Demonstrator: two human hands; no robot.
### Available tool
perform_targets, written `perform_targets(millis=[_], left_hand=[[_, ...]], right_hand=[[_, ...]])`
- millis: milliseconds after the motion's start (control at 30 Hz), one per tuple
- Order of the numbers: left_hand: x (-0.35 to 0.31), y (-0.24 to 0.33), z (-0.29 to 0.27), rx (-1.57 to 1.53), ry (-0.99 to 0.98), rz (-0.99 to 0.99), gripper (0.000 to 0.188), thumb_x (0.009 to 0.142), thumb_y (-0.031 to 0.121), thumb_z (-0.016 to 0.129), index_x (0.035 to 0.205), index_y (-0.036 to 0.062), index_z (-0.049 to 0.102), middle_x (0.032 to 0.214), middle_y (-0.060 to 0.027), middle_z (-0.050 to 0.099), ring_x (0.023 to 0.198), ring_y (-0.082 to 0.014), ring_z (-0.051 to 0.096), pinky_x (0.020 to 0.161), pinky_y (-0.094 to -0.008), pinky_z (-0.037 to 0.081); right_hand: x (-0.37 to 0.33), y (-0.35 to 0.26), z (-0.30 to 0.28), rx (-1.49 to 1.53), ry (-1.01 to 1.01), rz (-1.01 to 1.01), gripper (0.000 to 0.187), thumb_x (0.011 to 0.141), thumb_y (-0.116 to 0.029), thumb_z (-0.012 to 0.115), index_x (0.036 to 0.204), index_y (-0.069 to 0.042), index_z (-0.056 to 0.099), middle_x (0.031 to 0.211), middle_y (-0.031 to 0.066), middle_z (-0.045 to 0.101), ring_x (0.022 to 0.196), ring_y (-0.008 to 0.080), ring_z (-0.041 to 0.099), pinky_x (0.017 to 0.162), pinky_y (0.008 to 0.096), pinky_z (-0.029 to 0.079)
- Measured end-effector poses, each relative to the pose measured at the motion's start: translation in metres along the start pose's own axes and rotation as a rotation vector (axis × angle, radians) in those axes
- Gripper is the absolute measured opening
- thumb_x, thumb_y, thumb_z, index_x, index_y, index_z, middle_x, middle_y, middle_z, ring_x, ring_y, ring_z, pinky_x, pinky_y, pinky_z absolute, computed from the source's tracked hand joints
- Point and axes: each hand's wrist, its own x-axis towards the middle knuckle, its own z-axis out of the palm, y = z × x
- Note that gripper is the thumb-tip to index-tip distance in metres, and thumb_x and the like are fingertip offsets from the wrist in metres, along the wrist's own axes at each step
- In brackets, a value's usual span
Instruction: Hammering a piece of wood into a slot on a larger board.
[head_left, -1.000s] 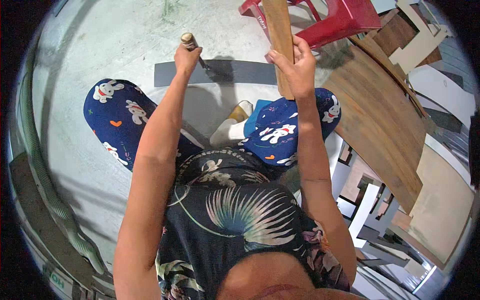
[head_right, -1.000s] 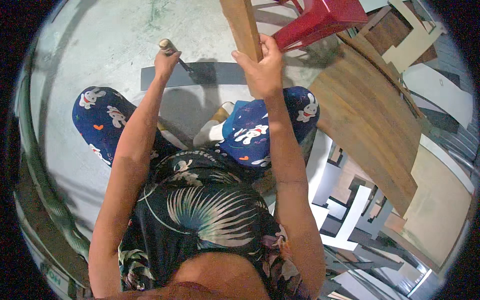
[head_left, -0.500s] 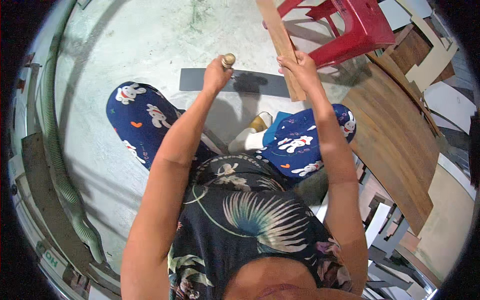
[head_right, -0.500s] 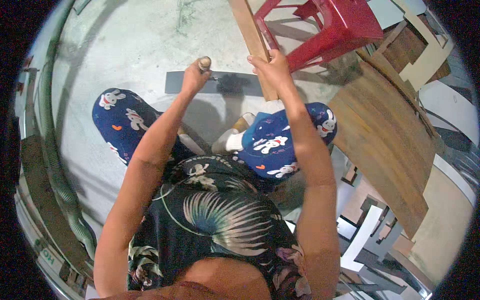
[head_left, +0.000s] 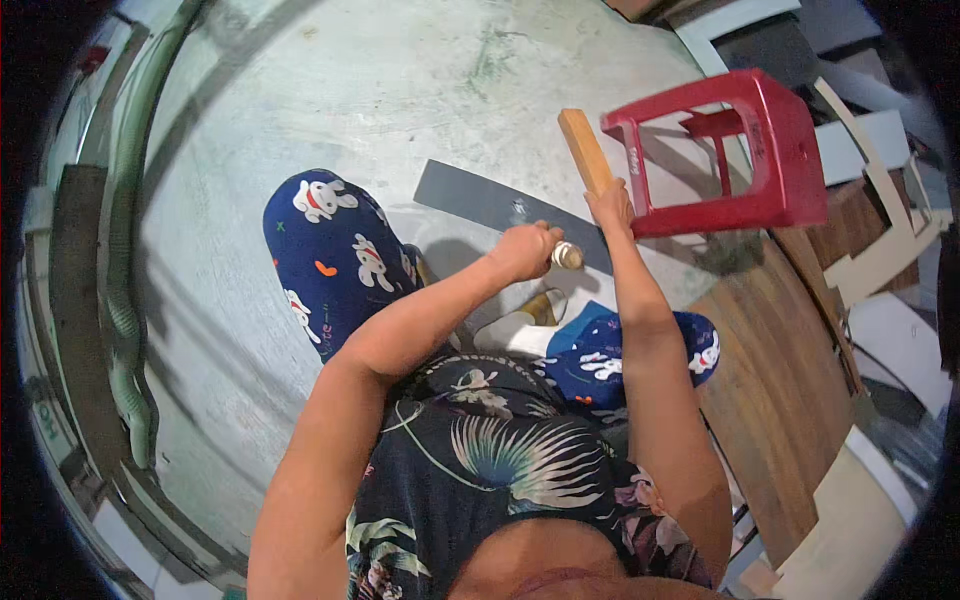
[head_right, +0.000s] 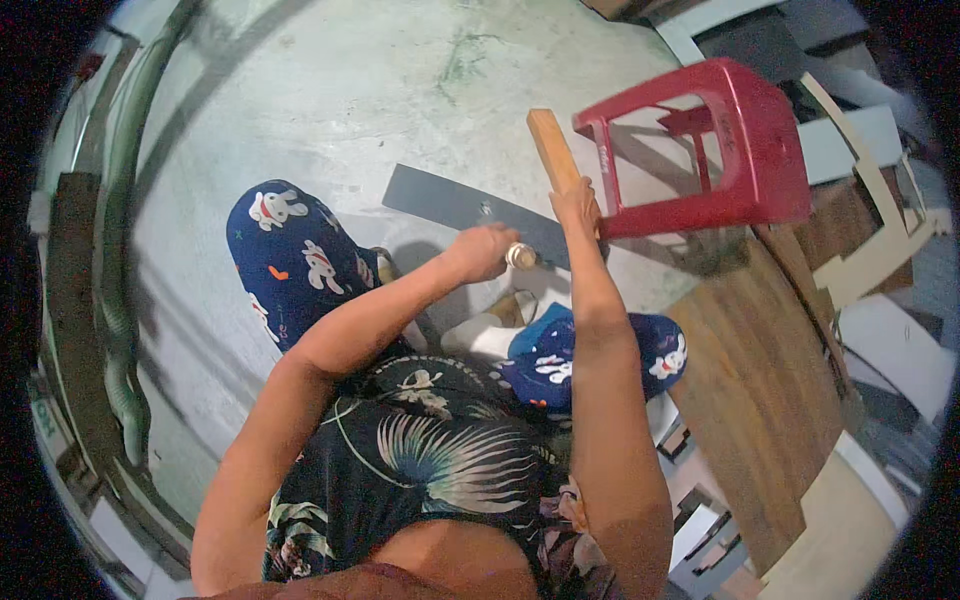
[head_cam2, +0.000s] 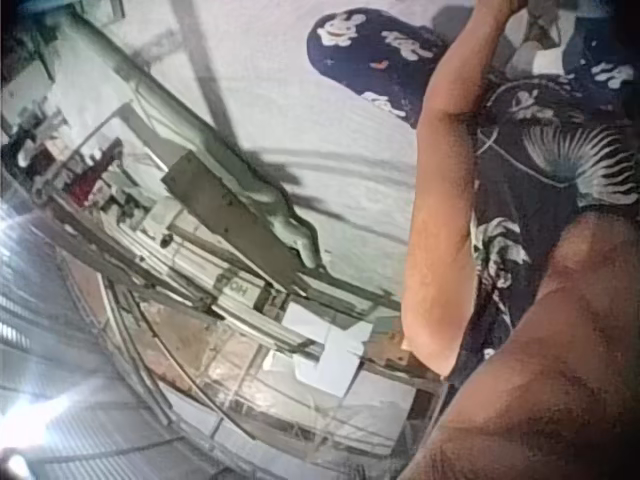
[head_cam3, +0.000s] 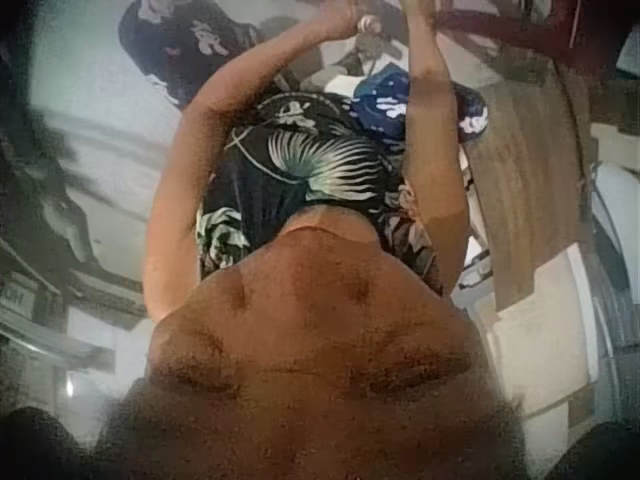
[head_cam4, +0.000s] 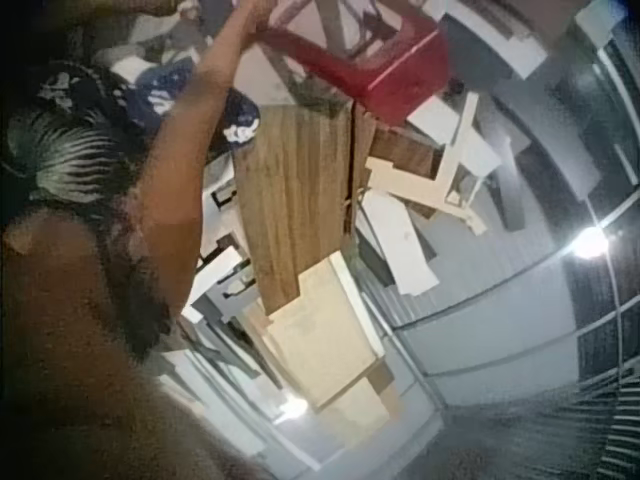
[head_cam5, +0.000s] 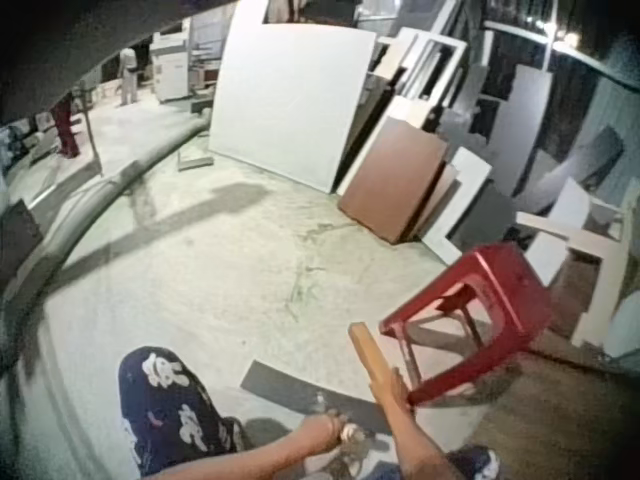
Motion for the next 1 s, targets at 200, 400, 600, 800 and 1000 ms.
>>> perform_targets(millis=[200, 400, 600, 800, 1000], left_hand=[[0.006, 0.001, 0.001, -0.028, 0.065, -0.007, 0.029, 0.073, 0.010, 0.065, 0.100, 0.0070, 0.057, 0.094, -0.0156, 0.061, 0.092, -0.0360, 0.062, 0.078, -0.0453, 0.052], [0.004, -0.005, 0.004, -0.020, 0.066, -0.048, 0.033, 0.073, 0.014, 0.068, 0.103, 0.0076, 0.056, 0.091, -0.0158, 0.061, 0.086, -0.0351, 0.064, 0.071, -0.0467, 0.053], [0.018, 0.012, -0.020, -0.071, 0.199, -0.130, 0.035, 0.071, 0.016, 0.070, 0.103, 0.0082, 0.056, 0.089, -0.0145, 0.062, 0.085, -0.0350, 0.064, 0.070, -0.0461, 0.053], [0.014, 0.000, -0.040, -0.129, 0.263, -0.266, 0.038, 0.069, 0.019, 0.073, 0.102, 0.0096, 0.056, 0.091, -0.0158, 0.061, 0.086, -0.0369, 0.063, 0.071, -0.0471, 0.052], [0.023, 0.003, -0.038, -0.168, 0.268, -0.281, 0.036, 0.071, 0.021, 0.072, 0.101, 0.0099, 0.057, 0.094, -0.0155, 0.060, 0.087, -0.0375, 0.062, 0.071, -0.0478, 0.052]], right_hand=[[0.013, 0.035, 0.052, -0.151, 0.113, -0.079, 0.052, 0.079, -0.029, 0.073, 0.116, -0.003, 0.048, 0.106, 0.0200, 0.062, 0.101, 0.0369, 0.062, 0.086, 0.0483, 0.051], [0.020, 0.031, 0.069, -0.197, 0.093, 0.111, 0.033, 0.093, -0.013, 0.049, 0.125, -0.008, 0.047, 0.122, 0.0185, 0.054, 0.117, 0.0344, 0.053, 0.095, 0.0452, 0.044], [0.003, 0.054, 0.143, 0.117, -0.042, -0.767, 0.063, 0.084, -0.029, 0.061, 0.140, -0.010, 0.040, 0.122, 0.0143, 0.053, 0.117, 0.0338, 0.050, 0.097, 0.0476, 0.040], [-0.031, 0.028, 0.148, 0.045, -0.374, -0.645, 0.056, 0.076, -0.030, 0.063, 0.128, -0.013, 0.052, 0.127, 0.0105, 0.054, 0.122, 0.0299, 0.046, 0.100, 0.0447, 0.036], [-0.031, 0.013, 0.135, 0.100, -0.296, -0.810, 0.047, 0.079, -0.034, 0.062, 0.122, -0.017, 0.057, 0.120, 0.0110, 0.058, 0.115, 0.0288, 0.052, 0.099, 0.0440, 0.038]])
